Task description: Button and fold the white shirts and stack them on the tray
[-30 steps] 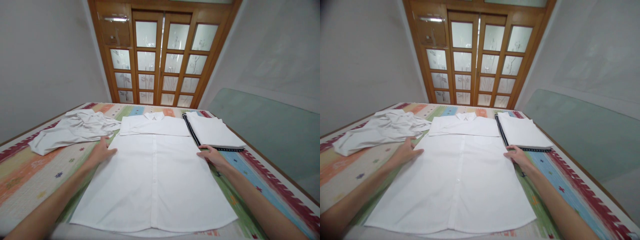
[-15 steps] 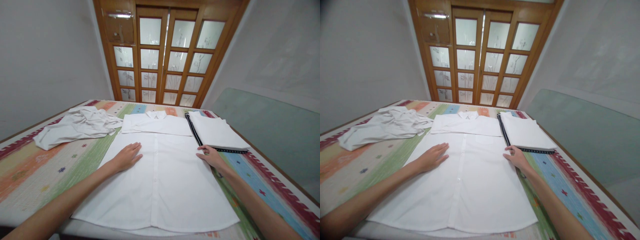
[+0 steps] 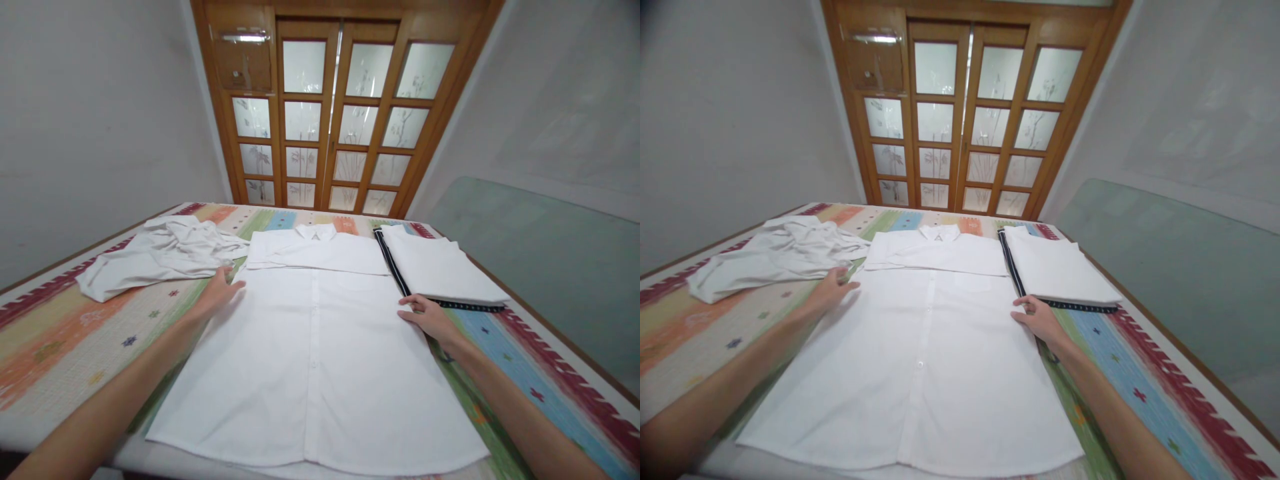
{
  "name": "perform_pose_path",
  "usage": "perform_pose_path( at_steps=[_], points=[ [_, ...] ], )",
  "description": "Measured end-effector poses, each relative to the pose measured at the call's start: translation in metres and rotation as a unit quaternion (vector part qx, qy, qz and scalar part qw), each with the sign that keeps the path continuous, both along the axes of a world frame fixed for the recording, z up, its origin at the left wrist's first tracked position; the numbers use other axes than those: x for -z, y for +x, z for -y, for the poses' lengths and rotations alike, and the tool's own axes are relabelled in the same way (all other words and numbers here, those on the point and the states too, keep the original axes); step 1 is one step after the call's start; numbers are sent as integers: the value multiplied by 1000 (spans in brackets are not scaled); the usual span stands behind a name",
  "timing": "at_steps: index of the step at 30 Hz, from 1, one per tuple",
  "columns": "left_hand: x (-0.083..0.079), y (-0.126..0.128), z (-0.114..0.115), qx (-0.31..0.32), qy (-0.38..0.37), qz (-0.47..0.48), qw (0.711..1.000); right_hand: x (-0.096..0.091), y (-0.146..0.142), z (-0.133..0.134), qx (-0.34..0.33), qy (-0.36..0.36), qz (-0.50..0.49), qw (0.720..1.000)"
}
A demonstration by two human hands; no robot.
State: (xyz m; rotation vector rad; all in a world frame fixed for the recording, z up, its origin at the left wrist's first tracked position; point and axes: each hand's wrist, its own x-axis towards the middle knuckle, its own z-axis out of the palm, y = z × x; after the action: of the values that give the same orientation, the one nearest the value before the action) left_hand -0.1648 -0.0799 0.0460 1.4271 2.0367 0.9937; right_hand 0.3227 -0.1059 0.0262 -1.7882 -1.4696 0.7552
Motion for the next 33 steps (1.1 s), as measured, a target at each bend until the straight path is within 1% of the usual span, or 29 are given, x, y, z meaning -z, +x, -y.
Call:
perform_pose_path(
  at_steps=[2, 3, 5, 6, 8, 10, 12, 14, 16, 18, 20, 22, 24, 26, 29, 33],
  points=[
    [-9, -10, -8, -43, -34, 118, 991, 0, 1, -1, -4, 0, 26, 1000],
    [-12, -14, -11, -49, -50, 171, 983, 1, 1, -1, -6, -1, 57, 998],
    [-16, -19, -12, -21, -80, 252, 964, 2, -1, -1, -7, 10, 159, 987],
    [-16, -20, -12, 4, -91, 277, 957, 2, -3, -1, -6, 27, 220, 975],
    [-15, -21, -8, 47, -115, 297, 947, 0, -14, -1, -17, 83, 326, 942],
    [-14, -20, -3, 67, -156, 299, 939, -3, -34, -3, -62, 148, 374, 913],
    [-14, -18, 2, 84, -199, 305, 928, -8, -62, -8, -151, 195, 365, 898],
    [-14, -16, 8, 108, -225, 314, 916, -11, -95, -17, -245, 225, 317, 888],
    [-13, -13, 13, 114, -234, 313, 913, -11, -130, -29, -300, 234, 269, 885],
    [-12, -11, 17, 113, -239, 315, 911, -7, -162, -42, -345, 227, 242, 878],
    [-10, -9, 22, 112, -241, 323, 908, -2, -190, -53, -378, 216, 235, 869],
    [-7, -8, 26, 107, -236, 329, 908, 4, -212, -60, -410, 202, 245, 855],
    [-4, -8, 28, 96, -229, 325, 912, 9, -225, -62, -434, 186, 265, 841],
    [-3, -10, 30, 87, -223, 319, 917, 13, -232, -61, -439, 174, 285, 834],
    [-3, -13, 31, 76, -224, 295, 926, 17, -233, -58, -425, 170, 299, 837],
    [-5, -15, 32, 66, -226, 254, 938, 19, -231, -56, -406, 159, 300, 848]
  ],
)
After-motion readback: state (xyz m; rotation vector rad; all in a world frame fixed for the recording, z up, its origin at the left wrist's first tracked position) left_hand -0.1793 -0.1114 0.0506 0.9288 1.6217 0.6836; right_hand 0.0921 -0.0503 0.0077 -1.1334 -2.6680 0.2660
